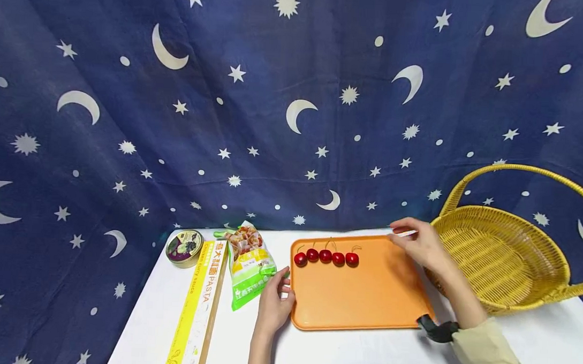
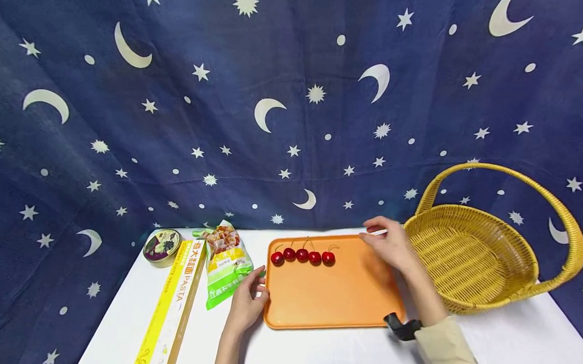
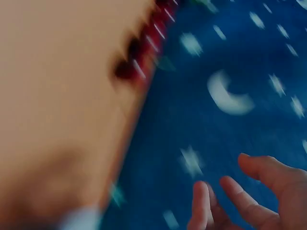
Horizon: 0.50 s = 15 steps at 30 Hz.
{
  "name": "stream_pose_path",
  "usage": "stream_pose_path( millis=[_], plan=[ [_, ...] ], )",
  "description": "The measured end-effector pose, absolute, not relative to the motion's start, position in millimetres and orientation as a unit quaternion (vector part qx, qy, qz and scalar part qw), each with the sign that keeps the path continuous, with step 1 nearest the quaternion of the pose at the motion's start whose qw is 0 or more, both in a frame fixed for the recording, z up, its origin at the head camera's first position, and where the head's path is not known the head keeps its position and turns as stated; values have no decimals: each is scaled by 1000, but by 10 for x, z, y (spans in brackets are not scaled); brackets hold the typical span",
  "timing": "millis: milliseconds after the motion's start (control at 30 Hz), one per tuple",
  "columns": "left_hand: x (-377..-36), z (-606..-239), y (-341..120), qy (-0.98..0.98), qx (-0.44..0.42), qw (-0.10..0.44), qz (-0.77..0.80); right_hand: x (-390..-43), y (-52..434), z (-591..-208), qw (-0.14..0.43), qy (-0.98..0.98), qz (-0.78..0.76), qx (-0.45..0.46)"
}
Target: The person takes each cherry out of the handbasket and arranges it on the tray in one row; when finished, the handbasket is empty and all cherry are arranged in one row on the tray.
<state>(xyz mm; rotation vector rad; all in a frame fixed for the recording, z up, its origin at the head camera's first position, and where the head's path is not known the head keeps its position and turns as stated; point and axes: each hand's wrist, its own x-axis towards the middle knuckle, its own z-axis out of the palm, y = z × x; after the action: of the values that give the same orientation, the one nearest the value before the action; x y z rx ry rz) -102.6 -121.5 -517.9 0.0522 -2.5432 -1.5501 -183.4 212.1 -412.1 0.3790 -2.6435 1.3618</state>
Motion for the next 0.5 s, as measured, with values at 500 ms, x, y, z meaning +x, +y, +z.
stream_pose_path(
  millis=[500],
  plan=[
    [-934,-5213,-1228,-852,5,93,-515,-1544,3372,-4423,-159,-911,351,145]
  ],
)
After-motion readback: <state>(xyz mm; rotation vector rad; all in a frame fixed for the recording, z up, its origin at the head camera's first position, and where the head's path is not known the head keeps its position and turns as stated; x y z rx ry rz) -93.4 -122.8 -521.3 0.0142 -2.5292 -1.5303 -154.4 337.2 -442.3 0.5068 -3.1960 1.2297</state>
